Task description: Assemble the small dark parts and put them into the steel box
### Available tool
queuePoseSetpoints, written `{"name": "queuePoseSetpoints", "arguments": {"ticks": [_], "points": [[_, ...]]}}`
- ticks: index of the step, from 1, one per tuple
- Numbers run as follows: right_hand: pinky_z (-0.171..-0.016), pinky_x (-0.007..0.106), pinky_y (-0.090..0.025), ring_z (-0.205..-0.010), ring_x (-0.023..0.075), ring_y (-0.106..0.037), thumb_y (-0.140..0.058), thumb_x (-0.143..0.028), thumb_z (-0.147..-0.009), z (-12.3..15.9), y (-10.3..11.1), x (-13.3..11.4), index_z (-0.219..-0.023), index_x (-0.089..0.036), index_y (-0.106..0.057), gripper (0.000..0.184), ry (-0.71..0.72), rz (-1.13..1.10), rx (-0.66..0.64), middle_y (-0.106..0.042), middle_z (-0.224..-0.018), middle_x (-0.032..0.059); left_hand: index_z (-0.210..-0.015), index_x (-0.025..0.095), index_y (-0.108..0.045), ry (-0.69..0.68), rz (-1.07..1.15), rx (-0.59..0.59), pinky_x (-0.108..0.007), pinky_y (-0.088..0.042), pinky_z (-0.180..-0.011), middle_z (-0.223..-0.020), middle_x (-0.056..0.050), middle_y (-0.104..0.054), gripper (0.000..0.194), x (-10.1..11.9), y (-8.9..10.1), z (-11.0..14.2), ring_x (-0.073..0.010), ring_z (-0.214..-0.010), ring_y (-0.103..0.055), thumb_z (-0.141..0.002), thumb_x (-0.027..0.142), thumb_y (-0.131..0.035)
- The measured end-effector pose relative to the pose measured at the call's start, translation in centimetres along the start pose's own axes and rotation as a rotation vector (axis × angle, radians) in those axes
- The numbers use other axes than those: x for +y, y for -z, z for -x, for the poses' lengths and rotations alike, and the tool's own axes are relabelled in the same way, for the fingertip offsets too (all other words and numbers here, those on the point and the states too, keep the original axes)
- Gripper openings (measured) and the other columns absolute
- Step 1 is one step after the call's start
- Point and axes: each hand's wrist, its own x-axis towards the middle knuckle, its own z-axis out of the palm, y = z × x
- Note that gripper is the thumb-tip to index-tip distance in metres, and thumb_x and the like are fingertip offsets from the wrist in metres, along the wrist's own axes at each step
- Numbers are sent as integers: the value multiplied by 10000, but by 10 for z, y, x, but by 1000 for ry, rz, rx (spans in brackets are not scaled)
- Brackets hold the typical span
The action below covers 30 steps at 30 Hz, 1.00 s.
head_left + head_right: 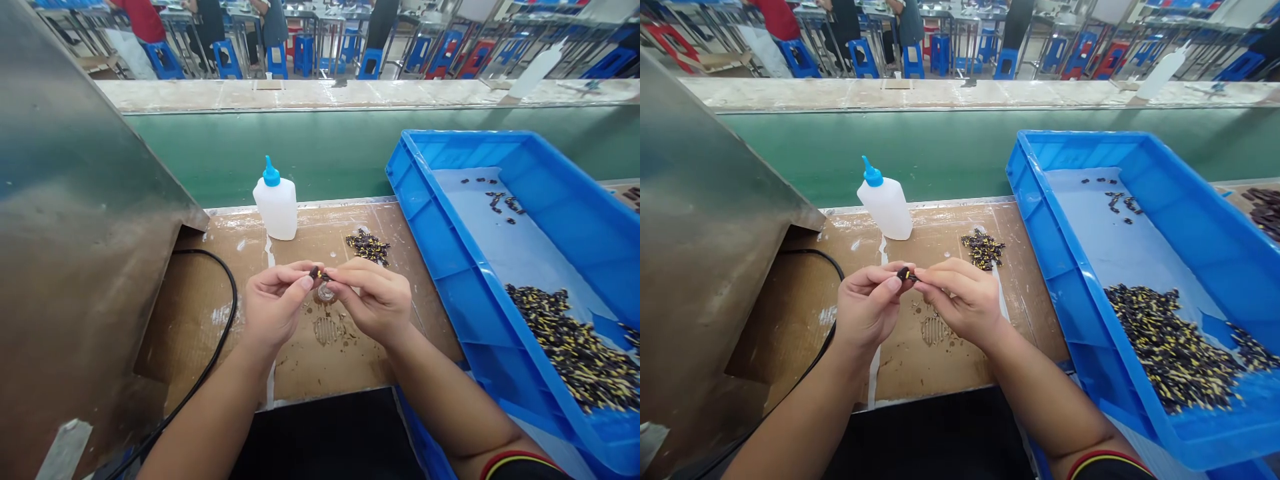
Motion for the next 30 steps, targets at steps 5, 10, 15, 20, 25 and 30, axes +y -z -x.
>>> {"name": "queuePoseSetpoints", "arguments": {"ticks": [5, 10, 15, 20, 25, 30], "points": [[-764, 355, -688, -863, 195, -780, -774, -110, -1017, 0, 0, 0, -1213, -273, -791, 256, -2, 0, -4, -819, -1028, 45, -747, 246, -832, -25, -8, -27, -338, -728, -841, -962, -71, -855, 161, 0, 2, 0, -222, -892, -838, -751, 308, -981], [-773, 363, -690, -864, 200, -784, -762, -117, -1024, -1, 1, -1, -1203, -267, -792, 236, -7, 7, -24, -821, -1019, 49, -783, 254, -846, -44, -19, -59, -305, -717, -857, -998, -68, -856, 100, -3, 7, 1, -210, -928, -837, -809, 268, -941], [-781, 358, -696, -875, 196, -783, -755, -112, -1026, -3, 4, 0, -1204, -262, -787, 235, 17, 32, -35, -820, -1031, 50, -796, 240, -837, -94, -136, -69, -354, -722, -870, -1042, -84, -850, 102, -7, 13, 1, -233, -961, -831, -846, 291, -910], [-777, 359, -699, -877, 200, -781, -729, -114, -1040, -3, 7, 3, -1222, -270, -785, 246, 57, 107, -61, -814, -1050, 56, -835, 245, -857, -216, -312, -49, -336, -722, -827, -1024, -79, -851, 37, -2, 11, 2, -229, -933, -832, -863, 227, -874], [-821, 352, -699, -915, 197, -784, -731, -83, -1033, -2, 7, 3, -1221, -253, -780, 259, 43, 79, -63, -812, -1077, 61, -852, 258, -862, -225, -309, -62, -327, -721, -848, -1035, -65, -855, 71, -2, 10, 3, -221, -936, -837, -889, 199, -849], [-833, 362, -703, -924, 196, -784, -729, -101, -1041, -2, 5, 2, -1209, -266, -775, 240, 17, 64, -45, -814, -1083, 51, -851, 250, -857, -183, -301, -61, -361, -723, -888, -1062, -77, -853, 49, -6, 13, 3, -237, -971, -835, -899, 259, -858]]}}
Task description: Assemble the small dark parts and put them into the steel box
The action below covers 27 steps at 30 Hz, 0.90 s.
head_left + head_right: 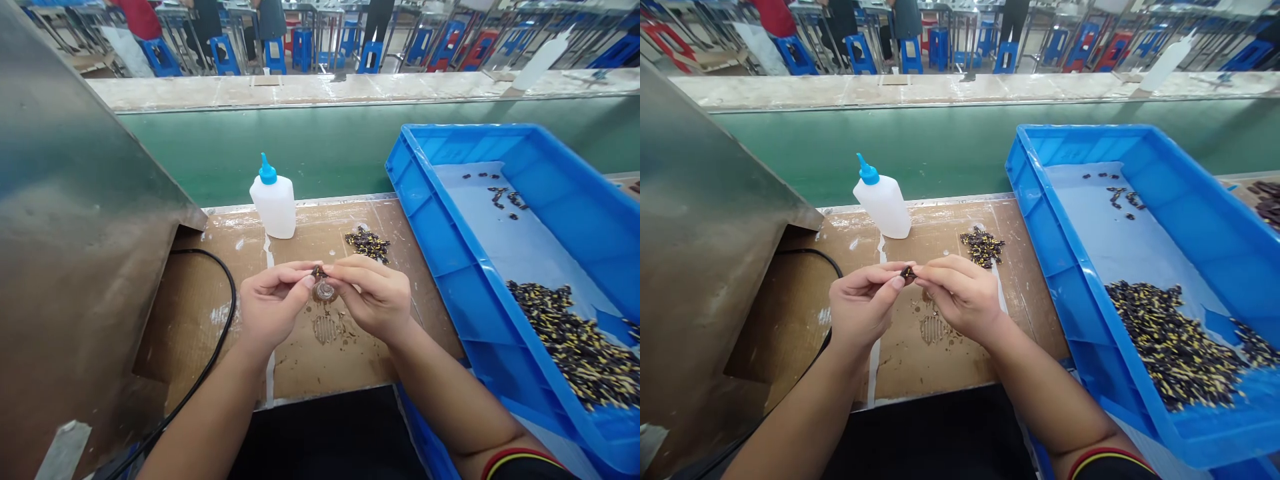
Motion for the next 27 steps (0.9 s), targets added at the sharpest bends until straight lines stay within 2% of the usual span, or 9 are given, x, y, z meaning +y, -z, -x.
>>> {"name": "queuePoseSetpoints", "arguments": {"ticks": [7, 13, 21, 24, 27], "points": [[-850, 355, -697, -932, 190, -781, -731, -89, -1041, 0, 0, 0, -1196, -251, -769, 228, 17, 26, 1, -812, -1092, 57, -890, 263, -865, -34, 26, -15, -298, -713, -893, -1071, -51, -856, 96, 2, -1, 0, -199, -968, -836, -915, 176, -835], [-829, 354, -691, -905, 190, -777, -718, -83, -1047, 1, -2, 1, -1216, -232, -766, 230, 84, 150, 17, -807, -1061, 54, -888, 232, -853, -158, -99, -19, -237, -701, -855, -1053, -45, -859, 139, 5, -3, -2, -172, -941, -838, -906, 102, -808], [-821, 360, -661, -921, 202, -759, -716, -51, -1038, 6, -5, 2, -1237, -195, -746, 247, 133, 250, 18, -793, -1080, 75, -993, 222, -839, -411, -400, 68, -303, -699, -929, -1132, -40, -851, 251, -3, -7, 6, -183, -992, -833, -852, 17, -814], [-831, 360, -657, -933, 201, -758, -706, -45, -1043, 7, -6, 2, -1239, -193, -741, 248, 128, 240, 21, -790, -1079, 76, -988, 214, -834, -435, -454, 72, -321, -703, -918, -1139, -48, -850, 248, -4, -6, 8, -196, -991, -834, -842, 13, -820], [-834, 368, -655, -939, 204, -752, -702, -31, -1039, 7, -6, 3, -1234, -184, -739, 251, 117, 230, 19, -786, -1081, 84, -1000, 215, -830, -401, -414, 54, -324, -704, -924, -1142, -45, -849, 232, -5, -7, 8, -195, -1001, -834, -865, 28, -808]]}}
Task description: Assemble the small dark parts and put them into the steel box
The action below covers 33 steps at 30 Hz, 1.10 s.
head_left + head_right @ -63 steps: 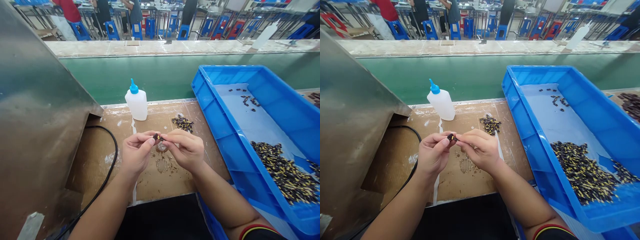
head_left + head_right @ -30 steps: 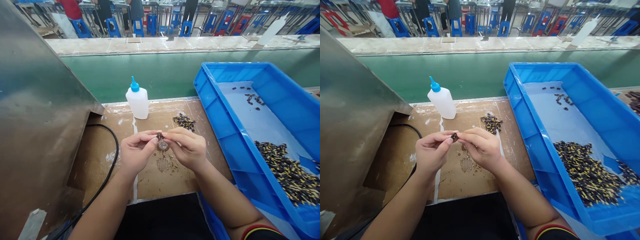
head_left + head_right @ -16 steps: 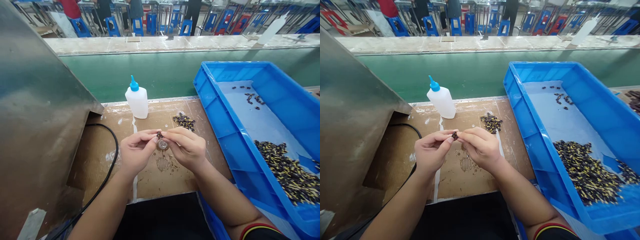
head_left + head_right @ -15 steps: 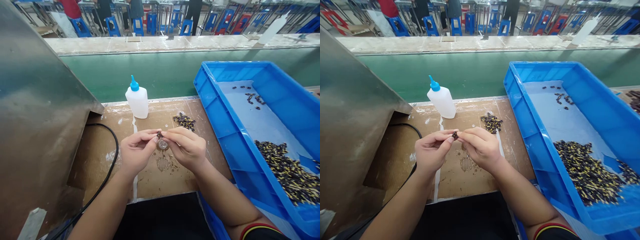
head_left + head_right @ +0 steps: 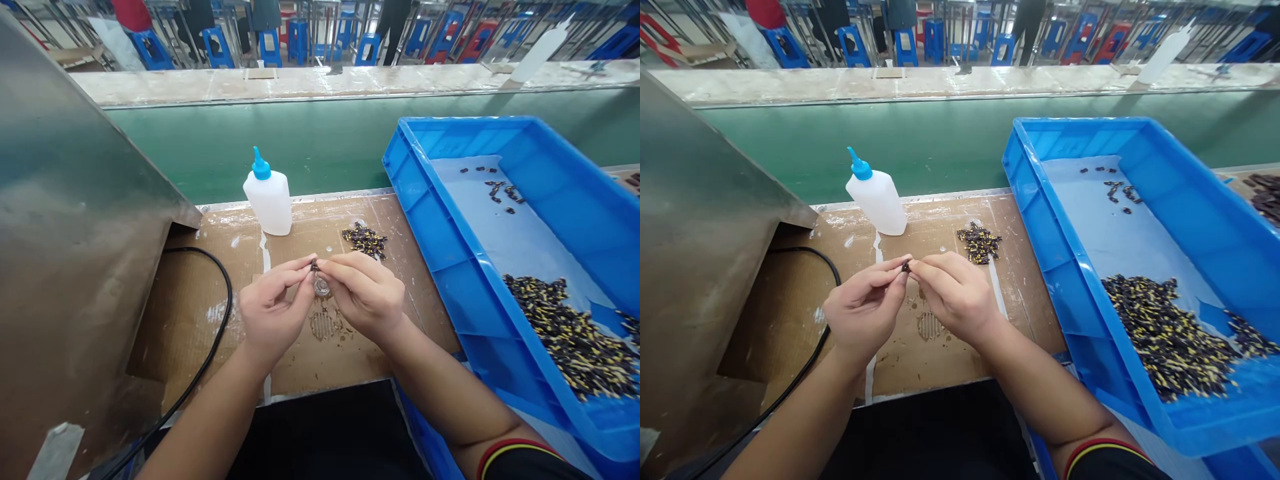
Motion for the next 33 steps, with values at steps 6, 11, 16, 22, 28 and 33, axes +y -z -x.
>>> {"name": "queuePoseSetpoints", "arguments": {"ticks": [6, 11, 16, 22, 28, 33], "points": [[-855, 371, -668, -963, 205, -763, -719, -49, -1034, 0, -2, 4, -1263, -201, -733, 275, -9, 4, 24, -793, -1110, 76, -1045, 233, -836, 57, 31, -3, -321, -699, -951, -1162, -39, -844, 202, -3, -2, -1, -184, -1029, -827, -917, 84, -788], [-825, 341, -684, -909, 183, -771, -734, -37, -1008, 1, -6, 1, -1231, -221, -725, 289, 8, -8, 89, -808, -1047, 35, -1139, 225, -827, -18, -46, -5, -390, -695, -983, -1162, -61, -841, 289, -8, -2, 1, -218, -1046, -821, -894, 73, -798], [-792, 341, -691, -880, 185, -776, -755, -65, -1007, 2, -7, 1, -1209, -236, -728, 266, 23, 6, 112, -816, -1030, 35, -1111, 220, -826, -93, -113, 9, -390, -698, -954, -1127, -59, -845, 285, -8, -3, 0, -224, -1013, -825, -880, 56, -795], [-787, 329, -694, -874, 180, -781, -768, -65, -1001, 1, -8, -1, -1197, -227, -727, 258, 37, -4, 114, -819, -1026, 35, -1079, 213, -818, -67, -117, 12, -370, -696, -915, -1086, -52, -846, 234, -8, -2, 1, -211, -981, -819, -896, 71, -786], [-781, 340, -687, -881, 193, -777, -785, -42, -984, 2, -8, -1, -1216, -215, -727, 295, 71, -27, 109, -813, -1042, 53, -1045, 215, -815, -60, -104, 7, -335, -694, -885, -1049, -40, -847, 188, -7, -2, 0, -189, -938, -817, -919, 82, -774], [-745, 350, -678, -867, 198, -762, -799, -27, -962, 2, -5, -1, -1256, -258, -738, 379, 78, -15, 115, -793, -1042, 46, -1128, 226, -810, -151, -124, 16, -379, -703, -941, -1163, -63, -840, 286, -5, -1, -1, -217, -1031, -824, -909, 45, -778]]}}
